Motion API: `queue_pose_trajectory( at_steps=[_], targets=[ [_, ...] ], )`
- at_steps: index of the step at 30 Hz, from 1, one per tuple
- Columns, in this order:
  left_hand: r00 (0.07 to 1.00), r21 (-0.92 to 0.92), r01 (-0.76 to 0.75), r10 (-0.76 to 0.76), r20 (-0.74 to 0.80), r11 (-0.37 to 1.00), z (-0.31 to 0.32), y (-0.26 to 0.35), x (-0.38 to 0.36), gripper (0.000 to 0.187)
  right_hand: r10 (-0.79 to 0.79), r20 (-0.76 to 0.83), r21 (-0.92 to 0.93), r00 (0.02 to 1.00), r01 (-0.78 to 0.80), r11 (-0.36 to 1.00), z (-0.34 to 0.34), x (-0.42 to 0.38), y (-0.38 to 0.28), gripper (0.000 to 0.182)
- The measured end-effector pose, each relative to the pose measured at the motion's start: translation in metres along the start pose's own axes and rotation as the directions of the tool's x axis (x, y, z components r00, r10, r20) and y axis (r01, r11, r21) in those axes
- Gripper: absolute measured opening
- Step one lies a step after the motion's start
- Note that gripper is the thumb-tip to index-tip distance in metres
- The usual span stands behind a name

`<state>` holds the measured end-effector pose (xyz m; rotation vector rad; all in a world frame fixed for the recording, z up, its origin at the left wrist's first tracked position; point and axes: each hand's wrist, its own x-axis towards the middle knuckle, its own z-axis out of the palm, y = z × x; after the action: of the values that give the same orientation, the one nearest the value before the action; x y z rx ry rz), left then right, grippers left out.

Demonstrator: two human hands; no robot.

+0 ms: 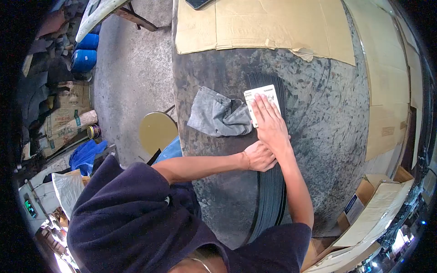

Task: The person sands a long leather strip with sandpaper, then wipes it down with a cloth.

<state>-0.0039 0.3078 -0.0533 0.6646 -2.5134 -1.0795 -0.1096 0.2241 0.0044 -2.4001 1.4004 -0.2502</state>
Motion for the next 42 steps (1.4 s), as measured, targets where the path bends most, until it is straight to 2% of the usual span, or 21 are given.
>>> queue_pose_trajectory(
  at_steps=[2, 4, 8, 10, 13, 14, 16, 20, 23, 26, 29, 30, 32, 34, 36, 38, 42],
  targets=[
    [1.000, 0.026, -0.008, 0.008, -0.012, 1.000, -0.001, 0.004, 0.001, 0.062, 0.003, 0.024, -0.036, 1.000, -0.002, 0.999, 0.006, 0.006, 0.000, 0.064],
    [0.988, 0.055, -0.034, 0.042, -0.152, 0.998, -0.009, 0.003, 0.002, 0.067, 0.016, -0.055, -0.035, 0.998, -0.018, 0.999, 0.012, 0.024, -0.003, 0.063],
    [0.993, 0.087, -0.040, 0.049, -0.109, 0.995, -0.018, 0.007, 0.007, 0.069, 0.037, -0.113, -0.045, 0.993, -0.042, 0.998, 0.015, 0.043, -0.004, 0.061],
    [0.983, 0.074, -0.073, 0.084, -0.160, 0.995, -0.021, 0.005, 0.008, 0.069, 0.054, -0.134, -0.045, 0.989, -0.061, 0.997, 0.016, 0.056, -0.002, 0.058],
    [0.989, 0.108, -0.074, 0.087, -0.117, 0.991, -0.026, 0.007, 0.009, 0.070, 0.066, -0.264, -0.044, 0.962, -0.080, 0.996, 0.020, 0.076, -0.003, 0.054],
    [0.994, 0.109, -0.058, 0.068, -0.090, 0.992, -0.028, 0.009, 0.010, 0.070, 0.068, -0.267, -0.042, 0.961, -0.082, 0.996, 0.020, 0.069, -0.005, 0.054],
    [0.992, 0.103, -0.066, 0.076, -0.097, 0.992, -0.030, 0.008, 0.010, 0.071, 0.067, -0.212, 0.071, 0.975, -0.053, 0.996, 0.019, 0.050, -0.006, 0.052],
    [0.996, 0.100, -0.036, 0.044, -0.081, 0.994, -0.022, 0.005, 0.010, 0.072, 0.076, -0.225, 0.071, 0.971, -0.062, 0.996, 0.028, -0.011, -0.013, 0.046],
    [0.996, 0.153, -0.037, 0.049, -0.077, 0.988, -0.020, 0.008, 0.009, 0.071, 0.086, -0.245, 0.009, 0.966, -0.086, 0.996, 0.030, 0.016, -0.012, 0.048],
    [0.995, 0.094, -0.048, 0.056, -0.084, 0.994, -0.028, 0.010, 0.009, 0.071, 0.093, -0.308, 0.017, 0.947, -0.092, 0.996, 0.022, 0.064, -0.006, 0.050],
    [0.996, 0.104, -0.046, 0.053, -0.068, 0.994, -0.025, 0.011, 0.007, 0.072, 0.078, -0.281, 0.032, 0.956, -0.072, 0.997, 0.021, 0.055, -0.007, 0.047],
    [0.997, 0.121, -0.041, 0.049, -0.057, 0.992, -0.024, 0.008, 0.008, 0.072, 0.069, -0.288, 0.027, 0.955, -0.064, 0.998, 0.022, 0.040, -0.008, 0.047],
    [0.997, 0.116, -0.038, 0.045, -0.061, 0.993, -0.019, 0.008, 0.007, 0.070, 0.068, -0.199, 0.106, 0.978, -0.047, 0.993, 0.028, -0.008, -0.013, 0.046],
    [0.990, 0.077, -0.065, 0.074, -0.116, 0.995, -0.017, 0.006, 0.007, 0.069, 0.074, -0.200, 0.086, 0.977, -0.058, 0.995, 0.024, 0.000, -0.011, 0.046],
    [0.995, 0.086, -0.049, 0.056, -0.085, 0.995, -0.016, 0.004, 0.006, 0.072, 0.098, -0.235, 0.077, 0.967, -0.082, 0.994, 0.022, 0.014, -0.015, 0.046],
    [0.996, 0.182, -0.035, 0.048, -0.069, 0.983, -0.020, 0.006, 0.007, 0.073, 0.078, -0.314, 0.004, 0.946, -0.081, 0.997, 0.025, 0.047, -0.009, 0.046],
    [0.996, 0.150, -0.056, 0.065, -0.059, 0.987, -0.024, 0.007, 0.009, 0.083, 0.113, -0.325, 0.036, 0.939, -0.108, 0.994, 0.022, 0.056, -0.009, 0.044]
  ],
)
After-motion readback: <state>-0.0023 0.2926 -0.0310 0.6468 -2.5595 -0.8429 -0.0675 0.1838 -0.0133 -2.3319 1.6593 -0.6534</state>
